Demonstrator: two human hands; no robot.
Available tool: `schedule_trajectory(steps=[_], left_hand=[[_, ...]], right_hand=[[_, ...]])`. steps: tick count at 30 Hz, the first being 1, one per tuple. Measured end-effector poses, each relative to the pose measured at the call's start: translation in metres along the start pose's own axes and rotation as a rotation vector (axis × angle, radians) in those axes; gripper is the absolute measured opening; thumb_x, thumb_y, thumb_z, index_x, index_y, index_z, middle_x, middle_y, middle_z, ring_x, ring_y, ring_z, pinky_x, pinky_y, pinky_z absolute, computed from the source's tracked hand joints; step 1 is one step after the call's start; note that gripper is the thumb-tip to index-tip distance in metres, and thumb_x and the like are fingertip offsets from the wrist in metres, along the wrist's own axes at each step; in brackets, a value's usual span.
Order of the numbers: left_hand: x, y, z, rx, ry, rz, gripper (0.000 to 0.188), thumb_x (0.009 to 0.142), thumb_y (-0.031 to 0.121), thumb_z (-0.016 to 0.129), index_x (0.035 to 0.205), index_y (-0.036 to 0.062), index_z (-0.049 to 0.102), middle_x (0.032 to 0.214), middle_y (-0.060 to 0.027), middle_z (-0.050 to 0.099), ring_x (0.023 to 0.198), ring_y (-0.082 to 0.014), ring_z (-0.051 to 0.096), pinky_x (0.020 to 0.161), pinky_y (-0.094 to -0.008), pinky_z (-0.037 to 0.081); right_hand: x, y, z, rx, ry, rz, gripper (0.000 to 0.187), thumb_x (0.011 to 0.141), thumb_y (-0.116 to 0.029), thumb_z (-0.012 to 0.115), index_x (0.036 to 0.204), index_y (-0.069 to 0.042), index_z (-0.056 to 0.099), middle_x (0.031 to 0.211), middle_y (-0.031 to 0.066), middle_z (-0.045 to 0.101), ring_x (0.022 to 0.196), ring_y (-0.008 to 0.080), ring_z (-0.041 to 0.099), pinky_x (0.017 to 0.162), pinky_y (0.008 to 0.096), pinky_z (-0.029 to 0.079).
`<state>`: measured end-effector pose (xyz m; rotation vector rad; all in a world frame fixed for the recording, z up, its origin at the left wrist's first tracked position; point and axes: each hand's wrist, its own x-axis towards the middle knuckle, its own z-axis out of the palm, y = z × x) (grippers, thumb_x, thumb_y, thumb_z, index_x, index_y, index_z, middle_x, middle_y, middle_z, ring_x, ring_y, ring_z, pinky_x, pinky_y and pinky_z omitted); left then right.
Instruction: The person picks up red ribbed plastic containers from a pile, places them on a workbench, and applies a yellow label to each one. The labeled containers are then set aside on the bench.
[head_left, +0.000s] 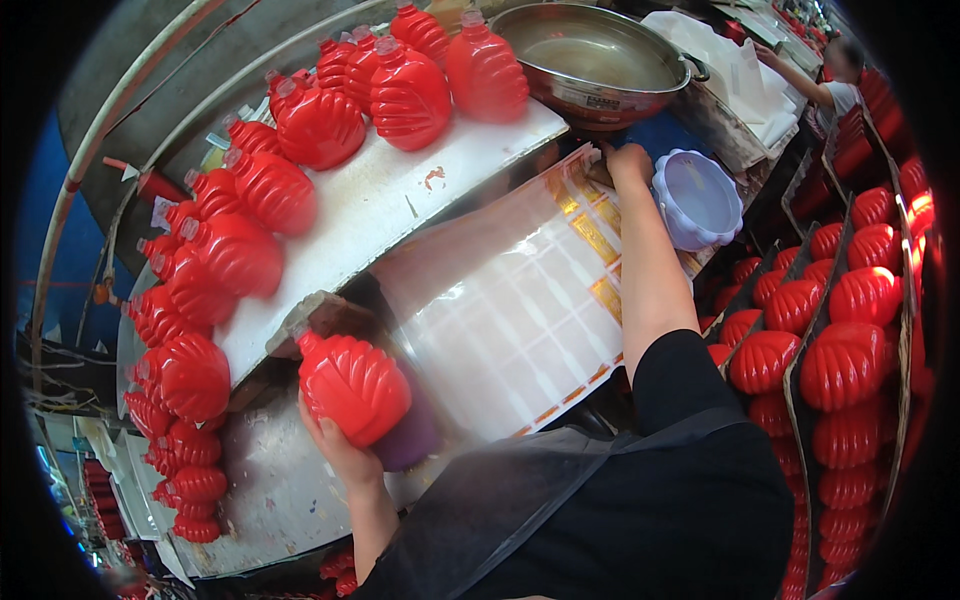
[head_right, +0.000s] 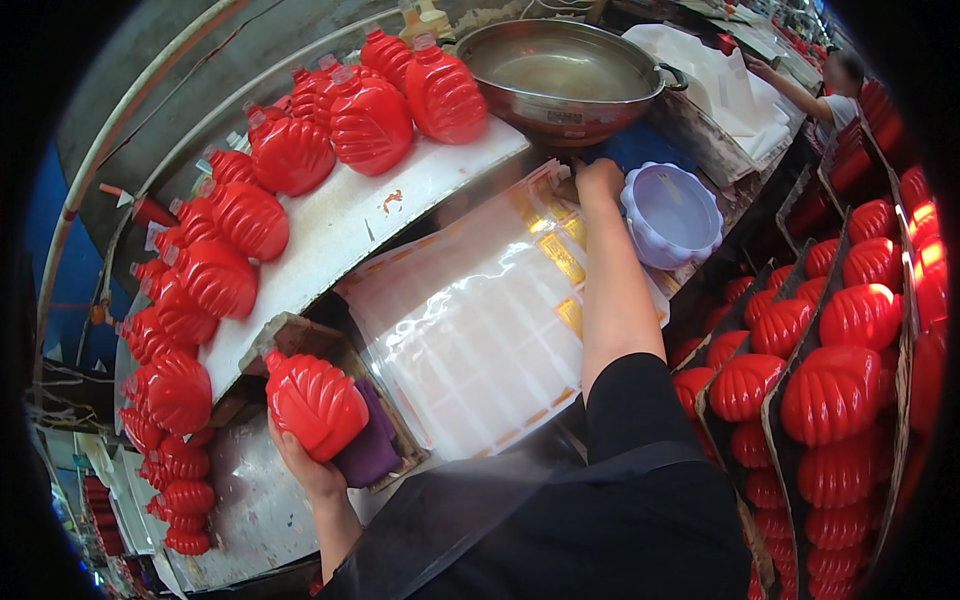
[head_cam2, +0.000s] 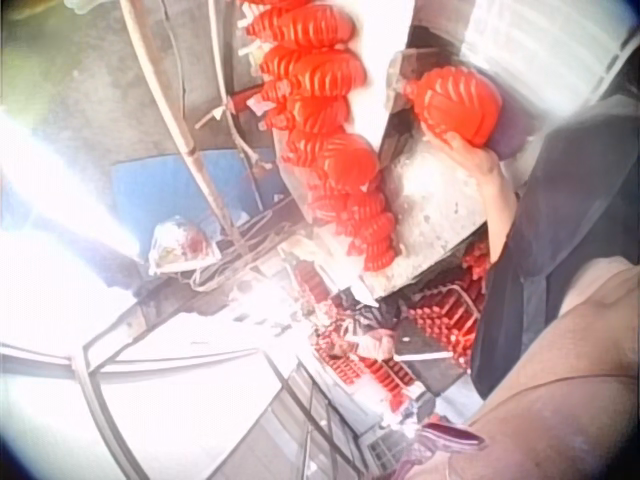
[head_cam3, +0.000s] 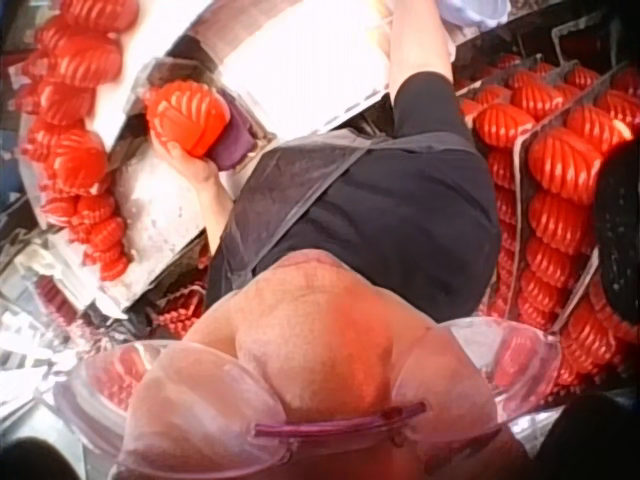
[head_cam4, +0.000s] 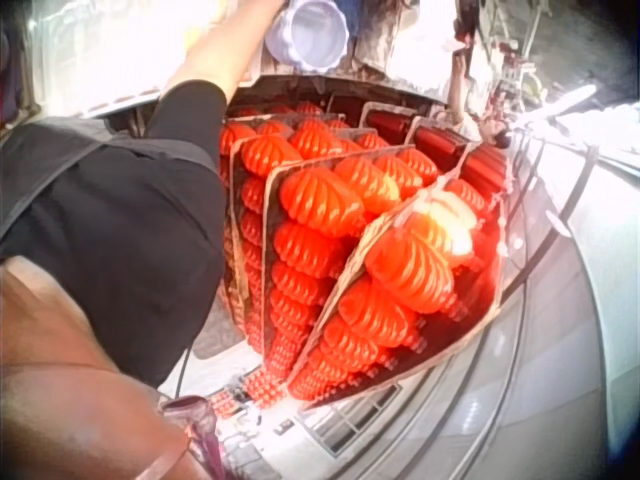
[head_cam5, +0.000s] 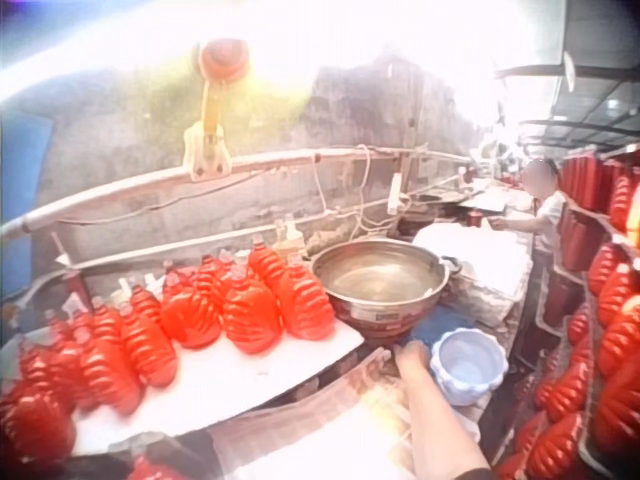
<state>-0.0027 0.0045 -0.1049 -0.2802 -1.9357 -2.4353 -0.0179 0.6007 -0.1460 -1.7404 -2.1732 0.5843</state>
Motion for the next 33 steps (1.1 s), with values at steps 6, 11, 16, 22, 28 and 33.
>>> schedule_trajectory(steps=[6, 11, 16, 22, 28, 33], left_hand=[[0.002, 0.001, 0.002, -0.008, -0.022, 0.002, 0.082, 0.098, 0.055, 0.061, 0.155, 0.0034, 0.034, 0.149, -0.0148, 0.048, 0.135, -0.0304, 0.052, 0.113, -0.0473, 0.043], [0.002, 0.001, 0.002, -0.008, -0.017, 0.005, 0.081, 0.098, 0.055, 0.061, 0.154, 0.0025, 0.035, 0.150, -0.0153, 0.048, 0.136, -0.0309, 0.052, 0.113, -0.0475, 0.043], [0.001, 0.000, 0.001, -0.011, -0.008, -0.001, 0.082, 0.098, 0.055, 0.060, 0.155, 0.0030, 0.034, 0.151, -0.0155, 0.047, 0.137, -0.0312, 0.051, 0.114, -0.0478, 0.043], [0.001, 0.001, 0.002, -0.001, -0.010, -0.003, 0.082, 0.098, 0.055, 0.060, 0.155, 0.0027, 0.033, 0.150, -0.0155, 0.047, 0.137, -0.0309, 0.051, 0.114, -0.0475, 0.043], [0.001, 0.000, 0.002, -0.014, -0.025, 0.014, 0.082, 0.098, 0.055, 0.060, 0.155, 0.0025, 0.034, 0.150, -0.0155, 0.047, 0.136, -0.0306, 0.052, 0.113, -0.0472, 0.043], [0.001, -0.001, 0.001, -0.010, -0.001, 0.008, 0.082, 0.098, 0.055, 0.060, 0.155, 0.0025, 0.034, 0.150, -0.0154, 0.048, 0.135, -0.0306, 0.052, 0.113, -0.0472, 0.044]], right_hand=[[-0.006, 0.001, -0.002, 0.031, 0.042, -0.059, 0.050, 0.088, -0.049, 0.072, 0.101, -0.001, 0.078, 0.109, 0.0256, 0.074, 0.107, 0.0432, 0.070, 0.092, 0.0479, 0.055], [-0.013, -0.003, -0.004, 0.022, 0.064, -0.036, 0.045, 0.087, -0.045, 0.072, 0.102, -0.003, 0.078, 0.109, 0.0244, 0.074, 0.107, 0.0426, 0.070, 0.093, 0.0476, 0.056], [-0.014, -0.006, -0.006, -0.075, -0.005, -0.093, 0.048, 0.086, -0.048, 0.072, 0.104, -0.004, 0.079, 0.112, 0.0227, 0.074, 0.108, 0.0413, 0.071, 0.092, 0.0468, 0.056], [-0.011, -0.005, -0.003, -0.055, -0.021, -0.077, 0.054, 0.083, -0.054, 0.075, 0.107, -0.006, 0.079, 0.116, 0.0207, 0.074, 0.110, 0.0396, 0.071, 0.093, 0.0462, 0.057], [-0.012, -0.010, -0.003, -0.078, -0.026, -0.046, 0.059, 0.082, -0.060, 0.074, 0.111, -0.008, 0.078, 0.118, 0.0194, 0.074, 0.112, 0.0383, 0.070, 0.092, 0.0461, 0.057], [-0.019, -0.016, -0.012, -0.107, -0.058, -0.071, 0.057, 0.084, -0.057, 0.071, 0.110, -0.007, 0.078, 0.117, 0.0194, 0.074, 0.112, 0.0369, 0.071, 0.093, 0.0444, 0.057]])
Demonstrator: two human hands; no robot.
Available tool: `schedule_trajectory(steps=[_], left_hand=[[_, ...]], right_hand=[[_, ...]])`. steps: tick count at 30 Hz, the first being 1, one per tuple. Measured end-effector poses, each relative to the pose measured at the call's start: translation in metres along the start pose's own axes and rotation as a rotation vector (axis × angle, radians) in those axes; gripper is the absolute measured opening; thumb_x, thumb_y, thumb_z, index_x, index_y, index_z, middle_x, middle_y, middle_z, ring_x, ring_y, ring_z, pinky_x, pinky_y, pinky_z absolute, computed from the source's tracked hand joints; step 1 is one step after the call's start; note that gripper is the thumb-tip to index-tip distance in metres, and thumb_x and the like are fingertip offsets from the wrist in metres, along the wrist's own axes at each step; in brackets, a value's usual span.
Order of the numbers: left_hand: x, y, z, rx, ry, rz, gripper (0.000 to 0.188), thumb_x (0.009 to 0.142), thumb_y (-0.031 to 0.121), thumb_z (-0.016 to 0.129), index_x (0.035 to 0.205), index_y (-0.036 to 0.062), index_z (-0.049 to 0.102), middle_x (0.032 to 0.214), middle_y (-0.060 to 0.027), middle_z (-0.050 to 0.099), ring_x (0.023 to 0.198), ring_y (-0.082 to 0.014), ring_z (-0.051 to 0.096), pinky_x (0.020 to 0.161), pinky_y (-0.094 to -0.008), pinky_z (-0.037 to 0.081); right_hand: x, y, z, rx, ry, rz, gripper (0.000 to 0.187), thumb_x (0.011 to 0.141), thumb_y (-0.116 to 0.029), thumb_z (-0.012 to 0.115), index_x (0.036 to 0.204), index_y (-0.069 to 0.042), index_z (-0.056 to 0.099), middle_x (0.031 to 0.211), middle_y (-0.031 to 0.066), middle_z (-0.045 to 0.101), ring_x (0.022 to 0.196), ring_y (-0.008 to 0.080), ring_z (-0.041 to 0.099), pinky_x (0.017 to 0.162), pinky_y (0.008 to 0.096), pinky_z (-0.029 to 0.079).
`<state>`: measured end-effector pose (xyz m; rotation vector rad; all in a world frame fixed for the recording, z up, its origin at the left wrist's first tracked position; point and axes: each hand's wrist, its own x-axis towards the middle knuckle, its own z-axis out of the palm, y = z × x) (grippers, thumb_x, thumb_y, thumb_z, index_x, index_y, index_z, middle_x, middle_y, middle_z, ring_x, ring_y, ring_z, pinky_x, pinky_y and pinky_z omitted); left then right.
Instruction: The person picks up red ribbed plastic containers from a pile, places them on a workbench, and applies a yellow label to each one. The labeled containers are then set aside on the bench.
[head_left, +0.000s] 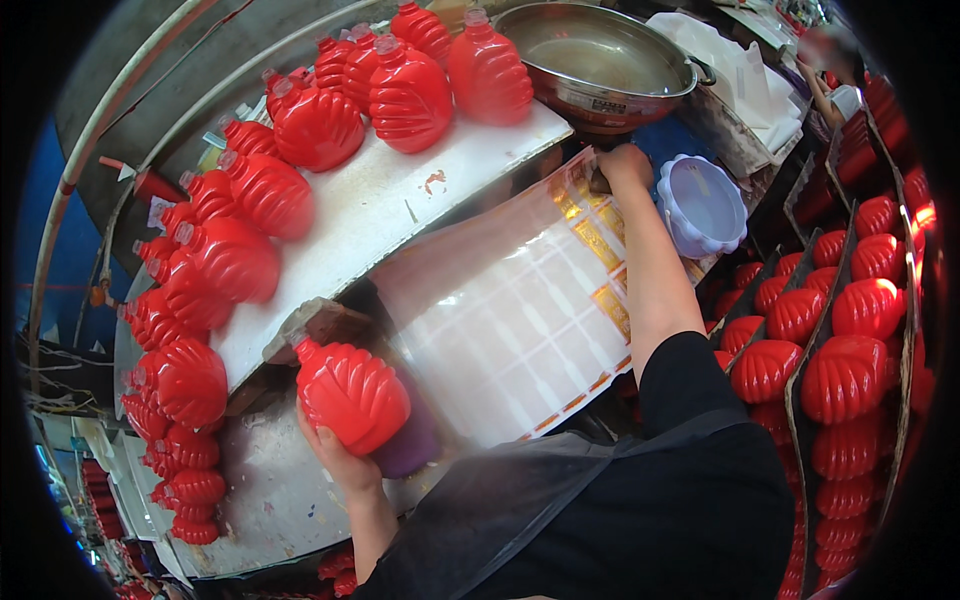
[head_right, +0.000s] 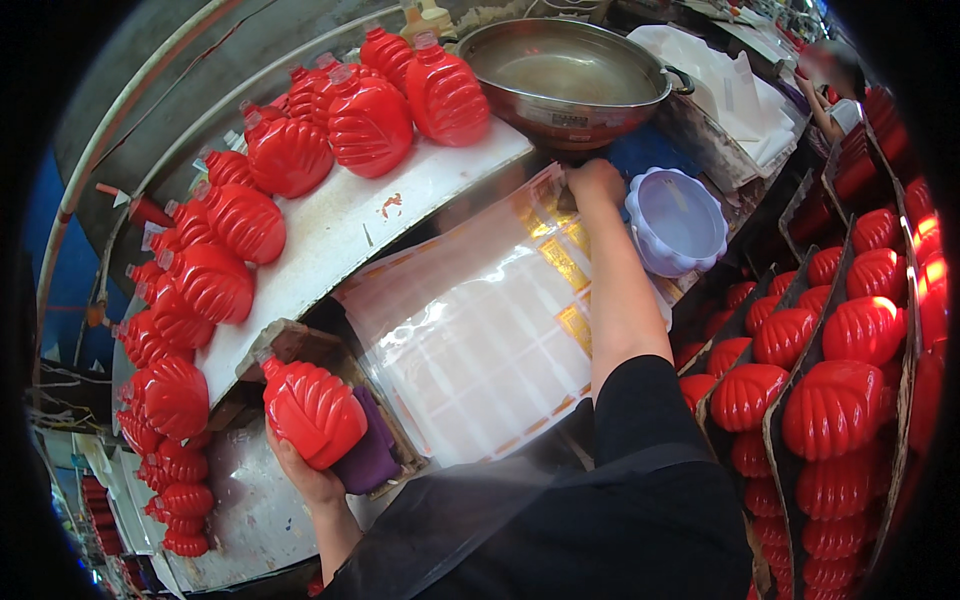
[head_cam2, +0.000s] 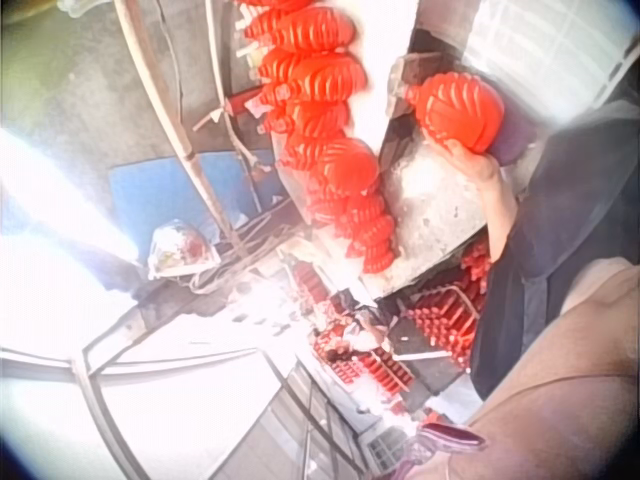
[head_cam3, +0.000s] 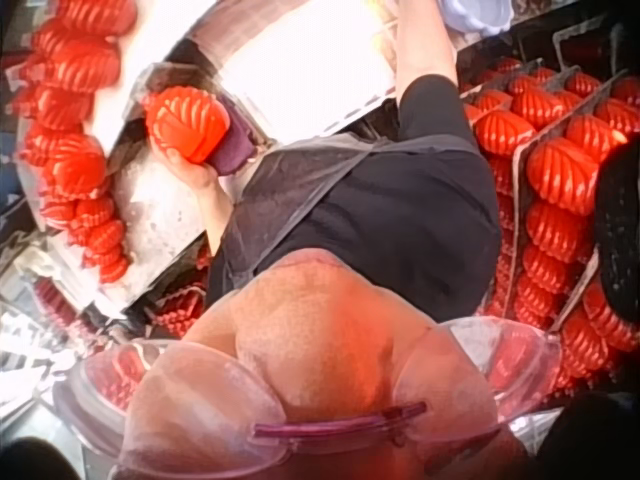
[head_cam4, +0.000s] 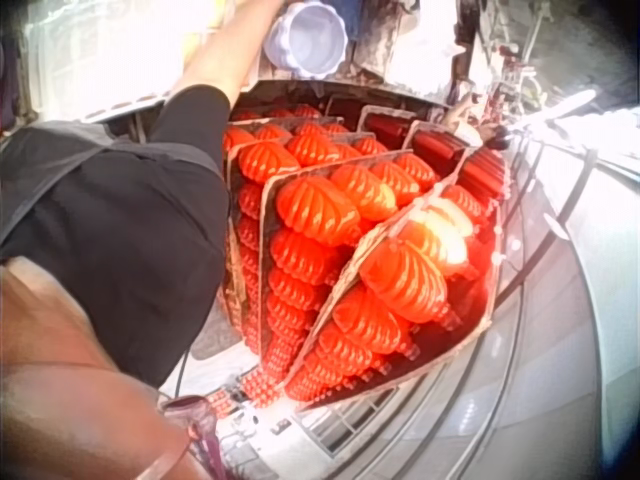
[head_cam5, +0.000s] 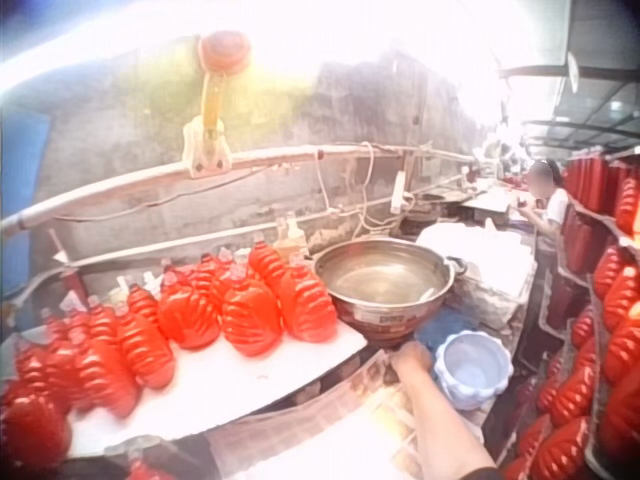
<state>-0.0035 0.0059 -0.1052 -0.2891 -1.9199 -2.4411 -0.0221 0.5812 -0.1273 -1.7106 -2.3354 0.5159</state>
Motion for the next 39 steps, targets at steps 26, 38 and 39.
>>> schedule_trajectory(steps=[26, 38, 39], left_hand=[[0.000, -0.005, -0.006, 0.011, -0.001, 0.012, 0.075, 0.103, 0.048, 0.055, 0.156, 0.0014, 0.032, 0.153, -0.0160, 0.045, 0.139, -0.0309, 0.048, 0.116, -0.0458, 0.040], [0.001, -0.003, -0.010, -0.016, 0.012, -0.042, 0.064, 0.106, 0.035, 0.052, 0.156, 0.0004, 0.032, 0.151, -0.0166, 0.046, 0.137, -0.0284, 0.049, 0.116, -0.0437, 0.039], [0.001, -0.003, -0.011, -0.044, 0.014, -0.058, 0.063, 0.107, 0.034, 0.052, 0.156, 0.0003, 0.032, 0.151, -0.0166, 0.046, 0.137, -0.0282, 0.049, 0.116, -0.0434, 0.039]], right_hand=[[0.004, 0.007, 0.001, -0.078, 0.119, -0.127, 0.049, 0.087, -0.049, 0.070, 0.112, -0.007, 0.077, 0.116, 0.0213, 0.073, 0.111, 0.0411, 0.070, 0.092, 0.0482, 0.057], [-0.235, 0.086, -0.060, 0.053, 0.107, -0.635, 0.022, 0.092, -0.023, 0.066, 0.099, -0.004, 0.076, 0.097, 0.0192, 0.073, 0.086, 0.0382, 0.070, 0.078, 0.0455, 0.055], [-0.249, 0.105, -0.065, 0.063, 0.177, -0.658, 0.018, 0.091, -0.016, 0.066, 0.100, -0.004, 0.076, 0.101, 0.0176, 0.074, 0.088, 0.0372, 0.070, 0.079, 0.0445, 0.056]])
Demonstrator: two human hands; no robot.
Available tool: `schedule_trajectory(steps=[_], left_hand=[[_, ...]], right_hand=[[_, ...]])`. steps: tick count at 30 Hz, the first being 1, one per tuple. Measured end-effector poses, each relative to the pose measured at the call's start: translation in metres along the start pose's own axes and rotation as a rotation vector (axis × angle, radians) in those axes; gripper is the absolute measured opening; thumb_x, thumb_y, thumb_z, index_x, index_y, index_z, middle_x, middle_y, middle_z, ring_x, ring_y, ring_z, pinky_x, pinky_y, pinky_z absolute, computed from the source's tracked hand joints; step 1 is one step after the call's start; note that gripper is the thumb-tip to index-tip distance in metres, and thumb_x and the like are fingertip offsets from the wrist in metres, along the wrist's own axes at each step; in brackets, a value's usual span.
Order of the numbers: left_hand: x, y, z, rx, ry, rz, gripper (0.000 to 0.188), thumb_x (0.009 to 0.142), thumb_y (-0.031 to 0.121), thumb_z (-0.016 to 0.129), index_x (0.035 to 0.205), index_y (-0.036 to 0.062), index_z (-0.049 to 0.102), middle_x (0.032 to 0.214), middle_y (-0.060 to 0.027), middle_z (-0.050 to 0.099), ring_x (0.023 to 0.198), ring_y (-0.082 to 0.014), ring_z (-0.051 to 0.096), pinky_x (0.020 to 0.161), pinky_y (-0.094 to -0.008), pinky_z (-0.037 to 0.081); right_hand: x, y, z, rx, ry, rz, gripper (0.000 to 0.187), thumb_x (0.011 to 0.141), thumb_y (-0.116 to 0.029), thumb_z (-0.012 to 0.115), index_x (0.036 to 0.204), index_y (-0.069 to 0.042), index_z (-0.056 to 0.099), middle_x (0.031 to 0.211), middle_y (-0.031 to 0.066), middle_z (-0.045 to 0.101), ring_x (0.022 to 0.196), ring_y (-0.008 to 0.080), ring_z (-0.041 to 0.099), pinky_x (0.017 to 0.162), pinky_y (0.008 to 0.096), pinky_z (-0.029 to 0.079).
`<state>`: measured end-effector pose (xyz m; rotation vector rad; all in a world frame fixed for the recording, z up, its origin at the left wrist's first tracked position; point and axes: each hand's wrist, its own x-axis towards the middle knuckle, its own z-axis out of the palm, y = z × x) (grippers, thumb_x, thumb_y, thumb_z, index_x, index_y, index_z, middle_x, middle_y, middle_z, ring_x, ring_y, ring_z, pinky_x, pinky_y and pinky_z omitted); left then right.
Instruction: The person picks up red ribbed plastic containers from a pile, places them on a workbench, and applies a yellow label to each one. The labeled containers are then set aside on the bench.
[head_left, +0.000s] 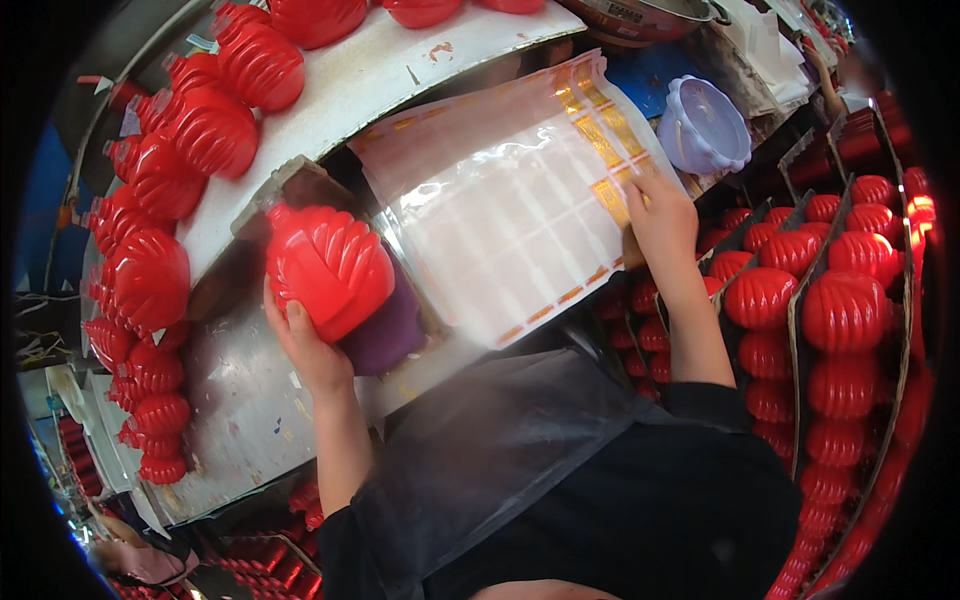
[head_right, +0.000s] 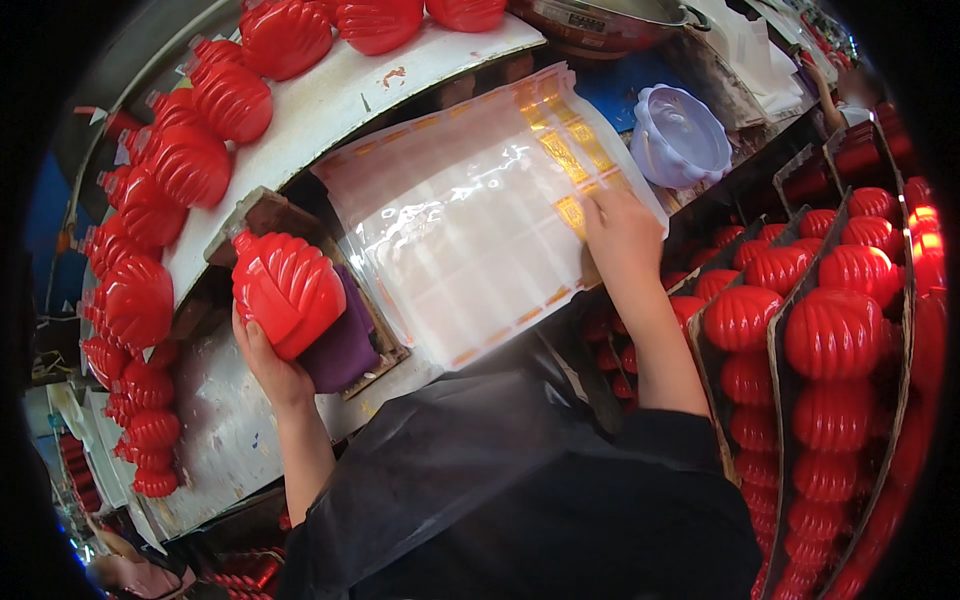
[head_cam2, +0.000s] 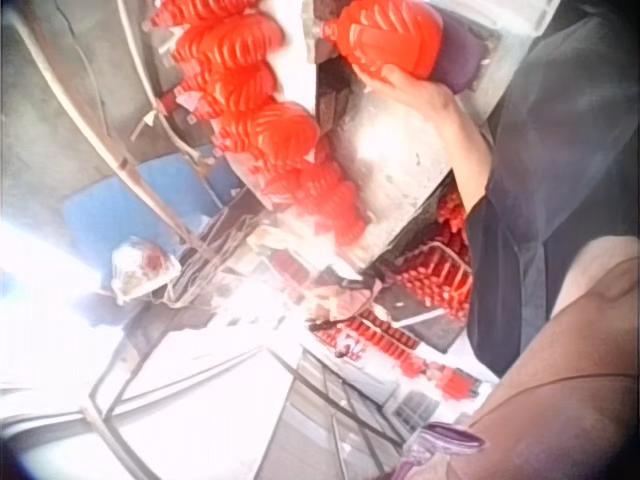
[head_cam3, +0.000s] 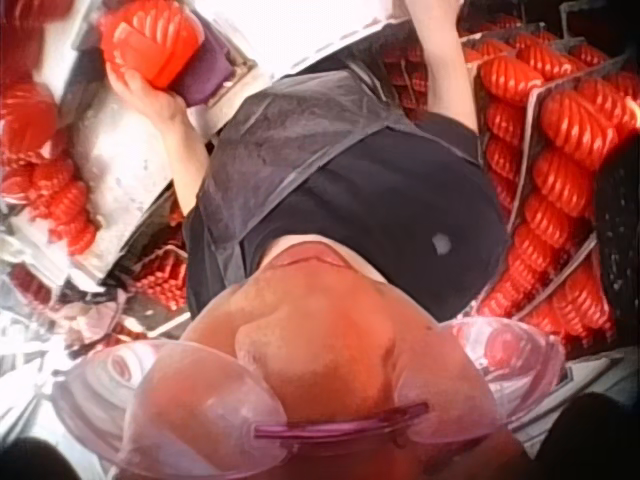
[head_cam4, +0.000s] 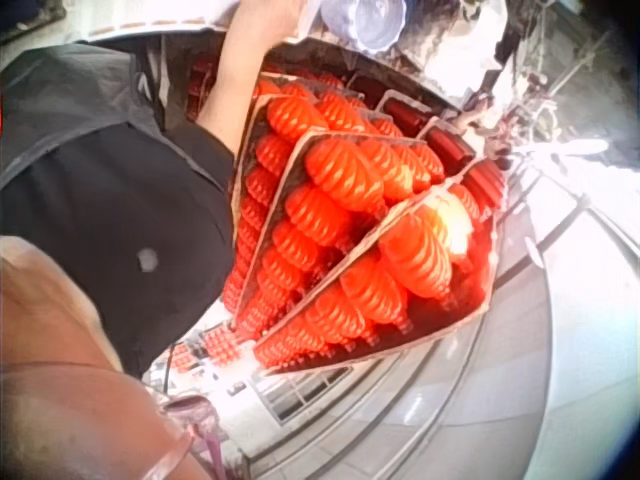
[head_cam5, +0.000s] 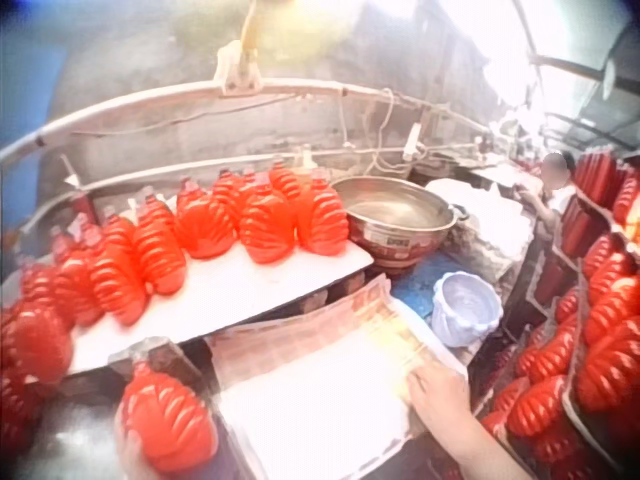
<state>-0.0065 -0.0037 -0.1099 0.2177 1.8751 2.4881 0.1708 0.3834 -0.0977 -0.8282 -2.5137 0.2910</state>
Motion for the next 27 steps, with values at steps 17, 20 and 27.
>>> schedule_trajectory(steps=[17, 20, 27], left_hand=[[0.001, 0.012, -0.009, -0.181, -0.056, -0.124, 0.058, 0.105, 0.026, 0.060, 0.154, 0.0034, 0.036, 0.149, -0.0131, 0.047, 0.135, -0.0230, 0.049, 0.116, -0.0378, 0.037], [-0.001, 0.019, -0.007, -0.193, -0.089, -0.172, 0.066, 0.102, 0.023, 0.064, 0.156, 0.0035, 0.030, 0.149, -0.0131, 0.046, 0.134, -0.0228, 0.049, 0.115, -0.0379, 0.038], [0.000, 0.026, -0.007, -0.194, -0.103, -0.227, 0.079, 0.094, 0.017, 0.073, 0.157, 0.0021, 0.026, 0.147, -0.0152, 0.047, 0.133, -0.0226, 0.050, 0.113, -0.0372, 0.042]], right_hand=[[-0.078, 0.012, -0.020, 0.026, -0.192, -0.561, 0.017, 0.085, -0.008, 0.076, 0.101, -0.006, 0.076, 0.114, 0.0099, 0.074, 0.088, 0.0291, 0.074, 0.075, 0.0364, 0.060], [-0.061, -0.011, -0.033, 0.187, -0.396, -0.356, 0.013, 0.088, -0.009, 0.074, 0.099, -0.002, 0.077, 0.097, 0.0114, 0.076, 0.082, 0.0215, 0.074, 0.072, 0.0322, 0.058], [0.019, -0.118, -0.029, 0.784, -0.992, 0.140, 0.026, 0.095, -0.019, 0.068, 0.099, 0.006, 0.076, 0.077, 0.0049, 0.071, 0.053, 0.0089, 0.059, 0.050, 0.0245, 0.048]])
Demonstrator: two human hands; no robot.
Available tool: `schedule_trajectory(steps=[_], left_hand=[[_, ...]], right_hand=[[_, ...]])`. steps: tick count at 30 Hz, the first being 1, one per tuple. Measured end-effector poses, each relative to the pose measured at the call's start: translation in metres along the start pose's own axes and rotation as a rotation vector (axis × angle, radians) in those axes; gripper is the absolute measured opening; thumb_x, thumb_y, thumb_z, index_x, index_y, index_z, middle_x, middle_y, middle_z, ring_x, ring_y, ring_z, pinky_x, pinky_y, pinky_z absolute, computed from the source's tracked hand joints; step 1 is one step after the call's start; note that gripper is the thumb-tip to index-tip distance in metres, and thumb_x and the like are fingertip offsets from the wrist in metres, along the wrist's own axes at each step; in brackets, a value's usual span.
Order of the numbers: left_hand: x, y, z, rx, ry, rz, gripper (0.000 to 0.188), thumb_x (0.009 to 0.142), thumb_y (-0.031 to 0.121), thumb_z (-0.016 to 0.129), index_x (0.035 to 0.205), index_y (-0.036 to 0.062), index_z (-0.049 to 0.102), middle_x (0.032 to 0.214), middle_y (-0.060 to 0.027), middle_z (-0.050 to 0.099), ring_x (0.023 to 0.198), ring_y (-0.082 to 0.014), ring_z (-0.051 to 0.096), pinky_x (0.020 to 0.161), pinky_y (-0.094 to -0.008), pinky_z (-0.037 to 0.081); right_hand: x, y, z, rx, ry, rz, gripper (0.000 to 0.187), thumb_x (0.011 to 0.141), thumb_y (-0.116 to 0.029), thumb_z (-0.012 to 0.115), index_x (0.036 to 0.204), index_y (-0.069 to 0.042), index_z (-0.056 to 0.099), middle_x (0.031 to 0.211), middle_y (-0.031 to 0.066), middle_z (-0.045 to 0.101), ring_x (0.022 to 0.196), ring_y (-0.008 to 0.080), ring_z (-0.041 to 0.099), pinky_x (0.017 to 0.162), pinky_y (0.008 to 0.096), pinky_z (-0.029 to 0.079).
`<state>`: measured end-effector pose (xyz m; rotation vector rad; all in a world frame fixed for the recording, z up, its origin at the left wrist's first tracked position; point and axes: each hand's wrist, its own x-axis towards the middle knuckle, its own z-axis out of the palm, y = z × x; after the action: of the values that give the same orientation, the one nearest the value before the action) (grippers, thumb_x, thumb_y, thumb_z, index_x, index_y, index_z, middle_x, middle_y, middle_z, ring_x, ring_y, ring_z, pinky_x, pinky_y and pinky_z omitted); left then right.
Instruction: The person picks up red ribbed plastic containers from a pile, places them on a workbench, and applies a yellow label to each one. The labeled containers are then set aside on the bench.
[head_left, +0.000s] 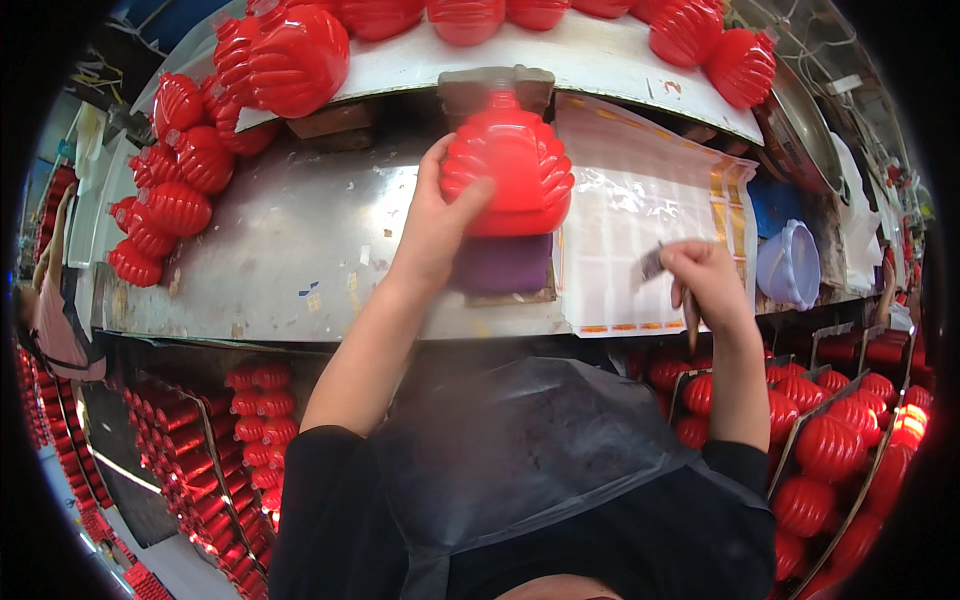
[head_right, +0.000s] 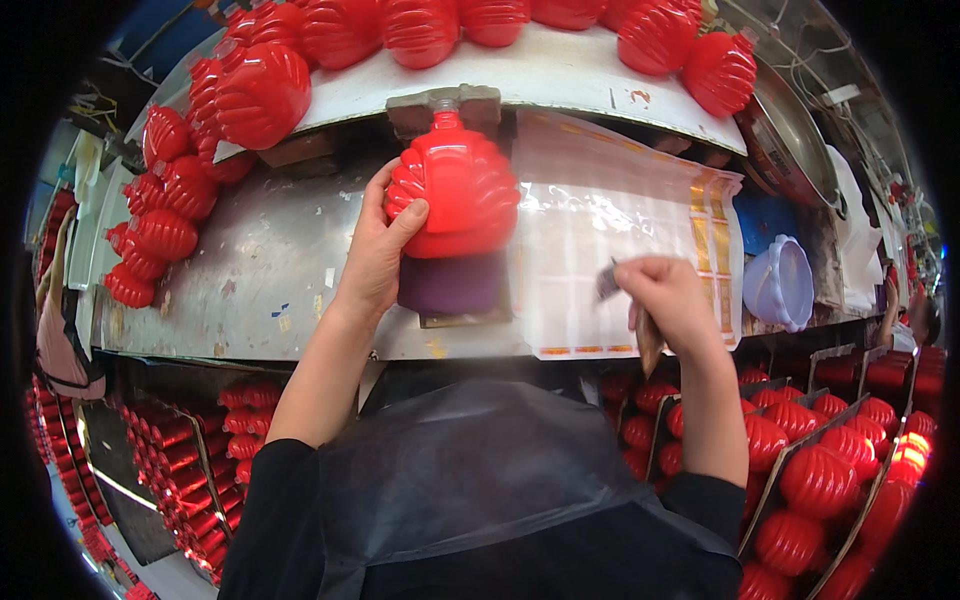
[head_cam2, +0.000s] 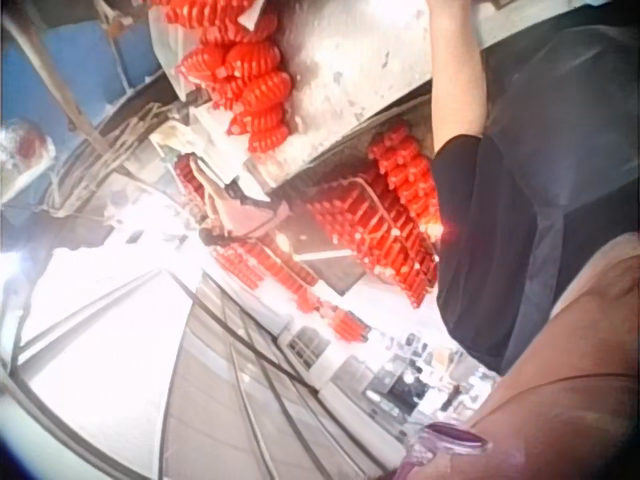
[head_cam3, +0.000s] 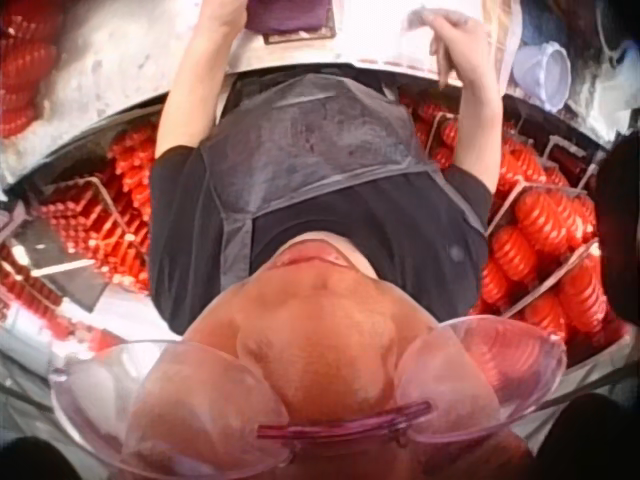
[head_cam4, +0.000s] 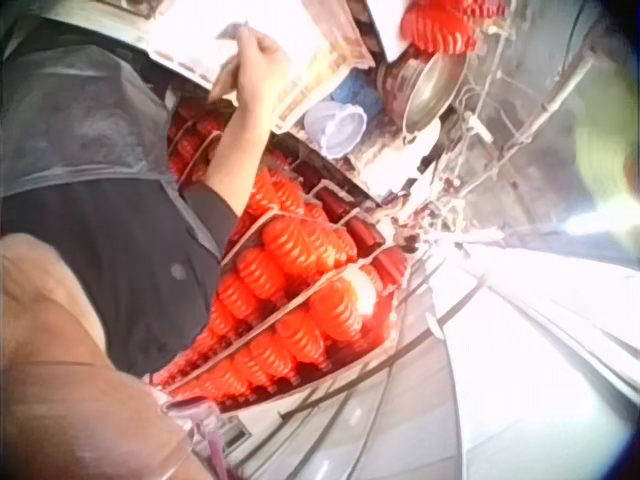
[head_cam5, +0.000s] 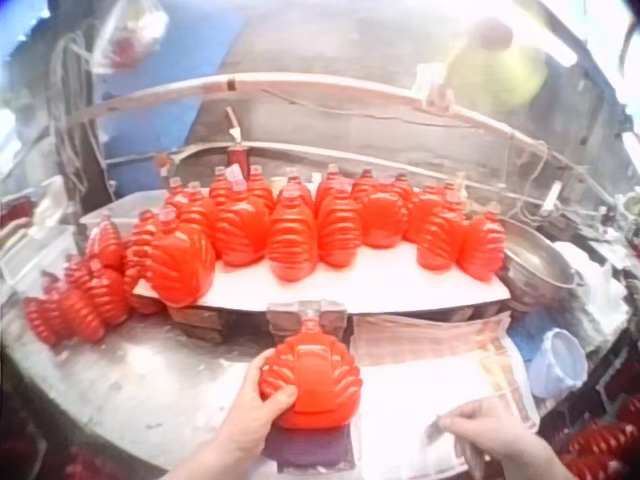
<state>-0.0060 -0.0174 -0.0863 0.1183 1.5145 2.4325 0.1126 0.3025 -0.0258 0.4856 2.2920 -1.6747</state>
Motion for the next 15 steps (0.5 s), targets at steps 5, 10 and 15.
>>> schedule_trajectory(steps=[5, 10, 15], left_hand=[[0.004, 0.008, -0.002, 0.160, 0.007, 0.054, 0.084, 0.090, 0.016, 0.075, 0.157, 0.0019, 0.027, 0.148, -0.0180, 0.046, 0.135, -0.0246, 0.049, 0.113, -0.0378, 0.041], [0.011, 0.023, 0.002, 0.281, -0.016, 0.096, 0.078, 0.094, 0.016, 0.068, 0.159, 0.0037, 0.028, 0.151, -0.0147, 0.045, 0.138, -0.0239, 0.047, 0.118, -0.0383, 0.035], [0.028, 0.035, 0.008, 0.263, 0.026, 0.092, 0.070, 0.090, 0.034, 0.073, 0.147, 0.0006, 0.047, 0.142, -0.0210, 0.054, 0.133, -0.0289, 0.053, 0.111, -0.0396, 0.042]], right_hand=[[0.055, -0.092, 0.026, 0.067, -0.103, -0.116, 0.023, 0.095, -0.018, 0.073, 0.101, 0.004, 0.074, 0.072, 0.0033, 0.069, 0.048, 0.0080, 0.058, 0.044, 0.0216, 0.043], [0.061, -0.127, 0.073, -0.596, 0.086, -0.993, 0.016, 0.090, -0.006, 0.073, 0.105, -0.001, 0.074, 0.082, 0.0077, 0.074, 0.060, 0.0112, 0.067, 0.055, 0.0266, 0.053], [0.053, -0.113, 0.106, -1.214, 0.051, -1.260, 0.030, 0.077, -0.004, 0.074, 0.107, -0.002, 0.073, 0.108, 0.0144, 0.074, 0.065, 0.0191, 0.068, 0.057, 0.0328, 0.053]])
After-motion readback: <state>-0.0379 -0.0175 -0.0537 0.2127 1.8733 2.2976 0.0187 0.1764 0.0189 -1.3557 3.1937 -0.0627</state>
